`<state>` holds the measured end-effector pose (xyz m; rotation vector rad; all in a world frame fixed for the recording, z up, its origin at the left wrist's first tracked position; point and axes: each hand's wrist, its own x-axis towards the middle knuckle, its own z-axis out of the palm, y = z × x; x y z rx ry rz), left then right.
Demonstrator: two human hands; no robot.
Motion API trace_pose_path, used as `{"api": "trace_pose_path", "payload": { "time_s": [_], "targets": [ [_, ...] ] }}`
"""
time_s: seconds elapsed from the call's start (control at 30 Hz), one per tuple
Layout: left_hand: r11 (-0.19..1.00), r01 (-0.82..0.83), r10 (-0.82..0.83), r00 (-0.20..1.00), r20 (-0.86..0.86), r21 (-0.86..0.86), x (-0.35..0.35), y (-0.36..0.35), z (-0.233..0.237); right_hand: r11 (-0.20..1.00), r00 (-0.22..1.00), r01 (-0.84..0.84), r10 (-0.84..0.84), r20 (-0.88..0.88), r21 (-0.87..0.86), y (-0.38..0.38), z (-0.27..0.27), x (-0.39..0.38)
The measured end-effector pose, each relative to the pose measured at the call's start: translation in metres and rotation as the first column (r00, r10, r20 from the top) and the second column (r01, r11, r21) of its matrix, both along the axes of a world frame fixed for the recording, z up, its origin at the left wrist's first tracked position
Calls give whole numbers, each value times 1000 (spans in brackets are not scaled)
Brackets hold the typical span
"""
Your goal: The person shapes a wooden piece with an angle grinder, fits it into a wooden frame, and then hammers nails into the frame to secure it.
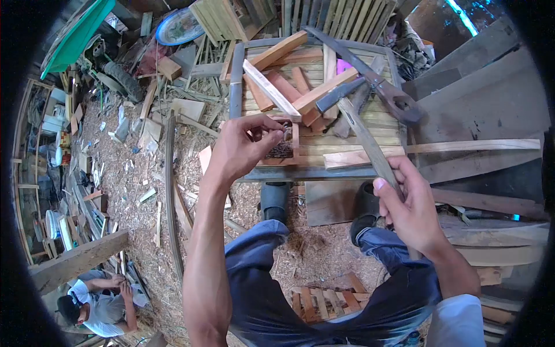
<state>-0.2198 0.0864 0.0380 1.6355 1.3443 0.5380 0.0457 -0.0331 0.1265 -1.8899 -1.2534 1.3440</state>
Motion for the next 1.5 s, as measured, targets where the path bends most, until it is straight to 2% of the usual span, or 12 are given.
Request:
{"api": "trace_pose_path", "payload": {
  "time_s": [0.1,0.4,0.6,0.7,0.8,0.93,1.03,1.13,1.2,1.27,1.4,1.5],
  "targets": [
    [995,38,-42,998,46,89,26,-7,8,989,998,-16,7,60,146,-3,-10,10],
    [936,157,-171,985,19,315,102,-30,-12,903,960,275,-240,-144,332,-33,6,30],
    [914,206,-225,974,15,349,126,-38,-34,894,849,447,-425,-314,0,-78,-26,38],
    [859,270,-298,955,-4,434,137,-45,-46,897,852,442,-413,-323,18,-69,-28,50],
    [807,411,-370,911,-181,423,150,-56,-45,882,862,465,-428,-272,83,-68,-41,63],
    [739,449,-287,884,-369,502,164,-54,-45,858,785,513,-477,-395,-16,-70,-37,74],
    [732,318,-149,938,-314,603,165,-48,-40,861,803,509,-473,-363,3,-74,-40,78],
    [817,211,-73,961,-267,537,162,-47,-33,871,813,490,-454,-366,9,-74,-41,82],
    [841,254,-146,957,-251,478,163,-48,-31,874,819,485,-444,-364,27,-76,-44,83],
    [872,288,-221,953,-207,395,167,-55,-36,868,835,488,-434,-339,92,-80,-48,84],
    [806,340,-262,939,-222,485,173,-71,-54,809,901,433,-386,-195,398,-91,-51,79],
    [805,317,-256,948,-189,500,175,-74,-54,802,927,370,-347,-138,469,-91,-46,77]
  ]
}}
